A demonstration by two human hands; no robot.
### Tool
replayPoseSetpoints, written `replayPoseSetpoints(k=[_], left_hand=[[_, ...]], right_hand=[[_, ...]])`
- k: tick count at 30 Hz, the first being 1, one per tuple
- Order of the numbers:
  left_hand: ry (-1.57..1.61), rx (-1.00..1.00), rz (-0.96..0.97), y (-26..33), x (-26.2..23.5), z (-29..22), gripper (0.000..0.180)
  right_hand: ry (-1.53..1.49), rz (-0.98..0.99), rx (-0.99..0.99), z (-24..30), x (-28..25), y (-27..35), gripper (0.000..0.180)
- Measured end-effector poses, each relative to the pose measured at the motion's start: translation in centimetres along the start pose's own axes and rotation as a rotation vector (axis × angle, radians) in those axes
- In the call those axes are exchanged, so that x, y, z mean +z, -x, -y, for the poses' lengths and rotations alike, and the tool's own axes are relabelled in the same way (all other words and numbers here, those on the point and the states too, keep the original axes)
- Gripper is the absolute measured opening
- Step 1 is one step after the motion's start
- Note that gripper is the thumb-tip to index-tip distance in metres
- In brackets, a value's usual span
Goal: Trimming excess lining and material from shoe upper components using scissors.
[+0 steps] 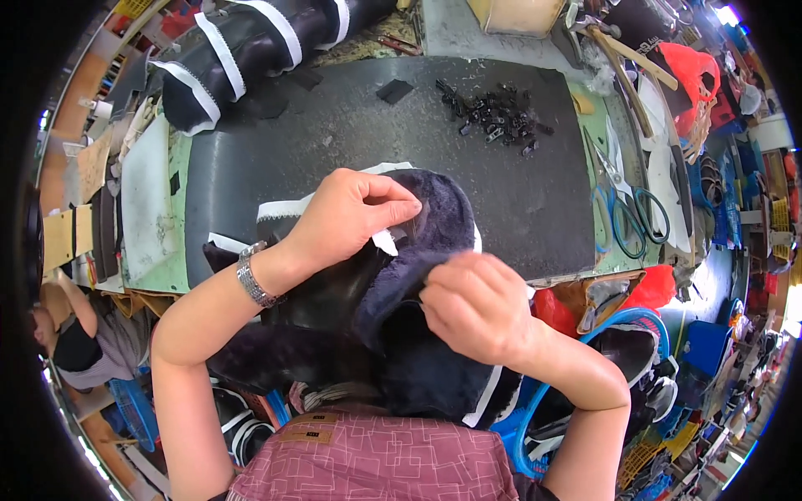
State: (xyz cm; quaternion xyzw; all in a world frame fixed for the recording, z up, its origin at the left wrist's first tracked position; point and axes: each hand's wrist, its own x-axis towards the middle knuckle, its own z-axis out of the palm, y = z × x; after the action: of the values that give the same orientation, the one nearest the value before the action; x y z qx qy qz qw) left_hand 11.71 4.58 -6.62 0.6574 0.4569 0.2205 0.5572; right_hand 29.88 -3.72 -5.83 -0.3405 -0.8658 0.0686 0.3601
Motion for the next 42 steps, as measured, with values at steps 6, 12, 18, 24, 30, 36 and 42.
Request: replayPoseSetpoints(k=[6, 12, 18, 24, 30, 36, 42], left_hand=[[-0.033, 0.047, -0.091, 1.8, -3.8, -1.9, 0.014], [-0.033, -0.041, -0.082, 5.4, -4.1, -3.0, 0.013], [0.602, -0.221, 0.087, 4.5, -4.7, -2.3, 0.017], [0.624, -0.24, 0.144, 4.3, -4.9, -2.7, 0.018], [0.494, -0.24, 0.11, 4.3, -4.4, -2.6, 0.017], [0.418, -0.3, 0.162, 4.3, -4.7, -2.5, 0.015], [0.452, -0.3, 0.24, 4.2, -5.0, -2.6, 0.014]], right_hand=[[-0.951, -0.071, 0.6, -2.1, 2.3, -1.2, 0.015], [-1.038, 0.054, 0.608, -1.8, 1.0, -4.3, 0.05], [-1.032, 0.373, 0.634, -1.1, 0.3, -6.4, 0.064], [-0.967, 0.55, 0.617, -1.4, -0.2, -7.0, 0.071], [-0.967, 0.537, 0.552, -1.5, 0.2, -6.8, 0.071], [-0.995, 0.427, 0.665, -1.1, 0.3, -6.2, 0.072], [-0.757, 0.322, 0.61, 0.3, 0.2, -6.2, 0.067]])
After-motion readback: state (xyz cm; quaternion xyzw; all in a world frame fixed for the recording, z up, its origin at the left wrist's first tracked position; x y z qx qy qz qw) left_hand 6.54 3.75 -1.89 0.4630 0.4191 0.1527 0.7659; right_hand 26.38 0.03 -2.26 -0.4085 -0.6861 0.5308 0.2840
